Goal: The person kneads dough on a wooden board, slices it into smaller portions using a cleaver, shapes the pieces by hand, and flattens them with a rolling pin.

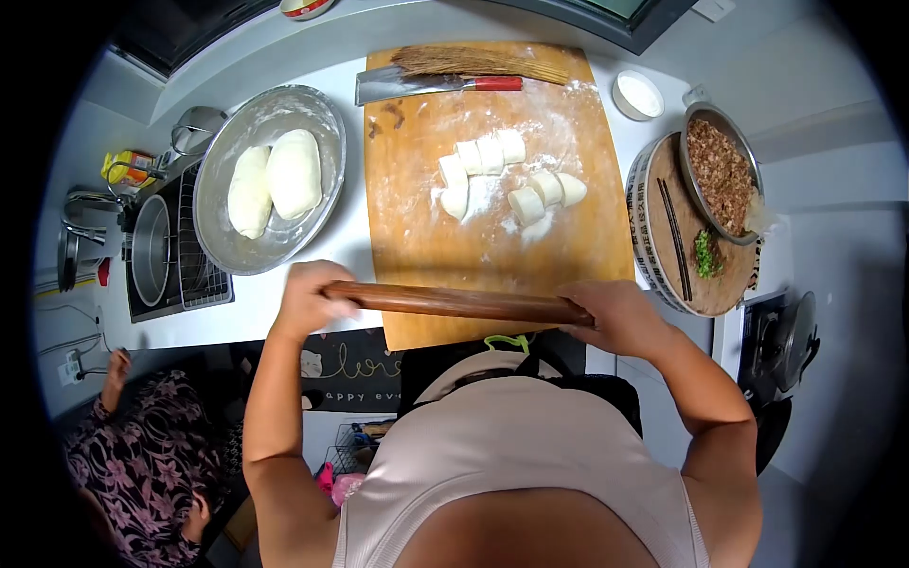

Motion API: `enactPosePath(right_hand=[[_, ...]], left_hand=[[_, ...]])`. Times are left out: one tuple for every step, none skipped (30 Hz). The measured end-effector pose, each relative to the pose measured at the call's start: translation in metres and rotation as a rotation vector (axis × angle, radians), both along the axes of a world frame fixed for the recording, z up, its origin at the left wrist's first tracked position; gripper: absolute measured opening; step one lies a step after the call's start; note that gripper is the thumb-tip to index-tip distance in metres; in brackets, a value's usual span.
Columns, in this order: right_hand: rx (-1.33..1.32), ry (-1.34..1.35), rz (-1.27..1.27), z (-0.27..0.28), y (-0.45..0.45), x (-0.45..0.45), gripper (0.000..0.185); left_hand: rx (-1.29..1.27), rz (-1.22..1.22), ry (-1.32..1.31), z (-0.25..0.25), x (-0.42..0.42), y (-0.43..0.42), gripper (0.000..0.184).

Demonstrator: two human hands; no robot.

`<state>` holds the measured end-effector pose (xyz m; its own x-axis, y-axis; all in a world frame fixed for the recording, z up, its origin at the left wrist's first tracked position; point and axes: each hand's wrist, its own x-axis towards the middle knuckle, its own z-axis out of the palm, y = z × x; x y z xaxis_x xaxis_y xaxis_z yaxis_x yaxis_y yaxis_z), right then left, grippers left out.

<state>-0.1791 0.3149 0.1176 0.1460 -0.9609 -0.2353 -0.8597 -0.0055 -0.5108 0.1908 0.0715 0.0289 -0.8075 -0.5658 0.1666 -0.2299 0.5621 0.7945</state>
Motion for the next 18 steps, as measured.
enactPosePath(right_hand=[[0.016,-0.097,0.025,-0.002,-0.006,0.004,0.043],[0.032,-0.192,0.050,-0.004,-0.013,0.009,0.046],[0.038,-0.242,0.075,-0.008,-0.020,0.016,0.049],[0.044,-0.291,0.100,-0.013,-0.027,0.024,0.052],[0.051,-0.338,0.122,-0.018,-0.033,0.034,0.055],[0.059,-0.331,0.136,-0.023,-0.039,0.046,0.055],[0.070,-0.322,0.150,-0.029,-0.046,0.058,0.054],[0.081,-0.314,0.165,-0.036,-0.052,0.069,0.054],[0.025,-0.366,0.152,-0.053,-0.055,0.079,0.054],[-0.032,-0.417,0.141,-0.074,-0.057,0.087,0.053],[-0.090,-0.470,0.131,-0.087,-0.059,0.090,0.053],[-0.060,-0.233,0.237,-0.089,-0.069,0.081,0.053],[-0.133,-0.078,0.182,-0.107,-0.078,0.062,0.054],[-0.193,0.077,0.121,-0.124,-0.087,0.042,0.055],[-0.353,0.151,-0.098,-0.153,-0.082,0.015,0.058],[-0.367,0.316,-0.235,-0.152,-0.080,0.000,0.066],[-0.381,0.482,-0.373,-0.152,-0.082,-0.010,0.074],[-0.306,0.467,-0.468,-0.161,-0.088,-0.015,0.079]], left_hand=[[0.186,0.202,0.245,-0.015,0.018,0.001,0.054],[0.135,0.532,0.373,-0.025,0.021,0.005,0.056],[0.372,0.762,0.530,-0.020,0.019,0.013,0.055],[0.616,0.987,0.685,-0.014,0.016,0.022,0.055],[0.807,1.014,0.917,-0.021,0.017,0.026,0.053],[0.980,1.154,1.093,-0.008,0.000,0.037,0.050],[1.092,1.110,1.161,-0.010,-0.009,0.047,0.048],[1.204,1.062,1.227,-0.011,-0.019,0.057,0.046],[1.330,1.063,1.260,-0.001,-0.045,0.068,0.042],[1.455,1.060,1.294,0.010,-0.065,0.075,0.038],[1.447,0.657,1.291,-0.022,-0.050,0.078,0.032],[1.311,0.633,1.267,-0.017,-0.056,0.075,0.026],[1.183,0.622,1.199,-0.011,-0.052,0.068,0.027],[1.056,0.610,1.129,-0.005,-0.047,0.059,0.031],[0.916,0.713,0.988,0.008,-0.048,0.049,0.033],[0.844,0.636,0.794,0.010,-0.036,0.037,0.033],[0.692,0.659,0.534,0.013,-0.036,0.031,0.035],[0.537,0.673,0.275,0.014,-0.038,0.026,0.038]])
